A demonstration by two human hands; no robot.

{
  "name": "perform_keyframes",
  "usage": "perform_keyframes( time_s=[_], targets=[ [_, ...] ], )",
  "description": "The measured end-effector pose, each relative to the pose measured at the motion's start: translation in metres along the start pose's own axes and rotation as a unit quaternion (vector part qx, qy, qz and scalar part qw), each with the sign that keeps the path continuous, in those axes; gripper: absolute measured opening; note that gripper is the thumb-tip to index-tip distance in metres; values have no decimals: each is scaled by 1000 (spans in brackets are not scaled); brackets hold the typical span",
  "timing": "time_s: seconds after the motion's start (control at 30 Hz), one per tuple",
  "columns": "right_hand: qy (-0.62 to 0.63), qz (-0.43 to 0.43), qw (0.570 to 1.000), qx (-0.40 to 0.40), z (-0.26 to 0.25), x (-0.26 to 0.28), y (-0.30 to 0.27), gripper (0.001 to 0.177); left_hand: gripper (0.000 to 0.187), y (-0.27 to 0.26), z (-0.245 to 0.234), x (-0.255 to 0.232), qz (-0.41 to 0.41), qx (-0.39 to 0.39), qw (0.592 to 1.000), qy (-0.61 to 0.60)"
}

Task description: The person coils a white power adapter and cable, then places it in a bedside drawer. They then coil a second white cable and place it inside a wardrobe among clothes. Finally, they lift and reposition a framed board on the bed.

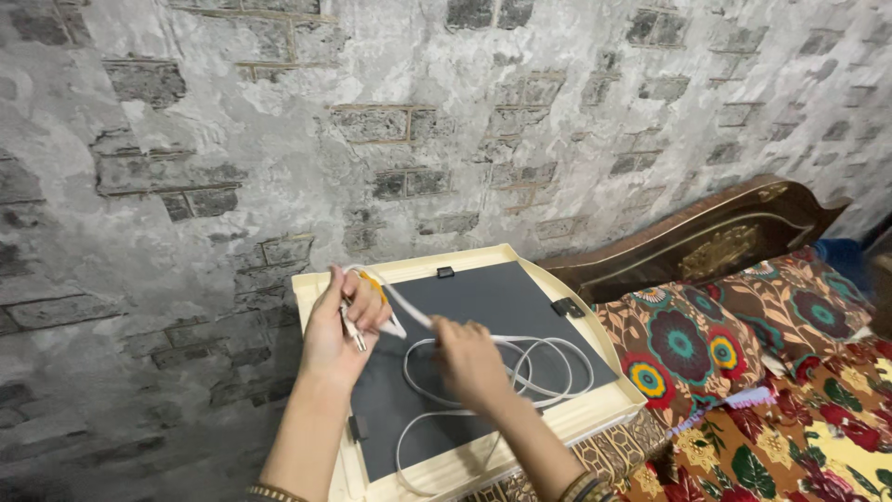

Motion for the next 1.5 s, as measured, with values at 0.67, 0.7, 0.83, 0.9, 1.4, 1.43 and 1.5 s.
perform_keyframes(
  time_s=[0.67,0.7,0.83,0.9,1.4,1.43,1.5],
  targets=[
    [81,2,996,33,-31,53,6,12,28,13,-1,27,14,1,625,780],
    [79,-4,997,24,-35,54,10,13,34,13,-4,32,-5,26,625,780],
    [149,41,988,3,-53,42,23,21,69,6,-19,51,-204,96,729,647],
    [201,73,977,15,-58,29,26,22,77,-4,-20,61,-318,106,779,531],
    [-42,64,997,-26,-24,5,1,47,40,33,9,18,15,-3,998,-57],
    [-40,58,997,-12,-18,7,-1,47,37,35,10,20,27,-34,998,-48],
    [-45,66,996,31,-6,12,-5,43,30,35,12,24,47,-83,995,5]
  ],
)
Point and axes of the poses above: each hand's wrist, its own y-axis towards the middle knuckle, its own z-axis out of the palm, x = y × z, the point moved 5 cm from there along y, towards the middle knuckle, and after that the axes turned 13 degrees about y, right-handed, at the moved point
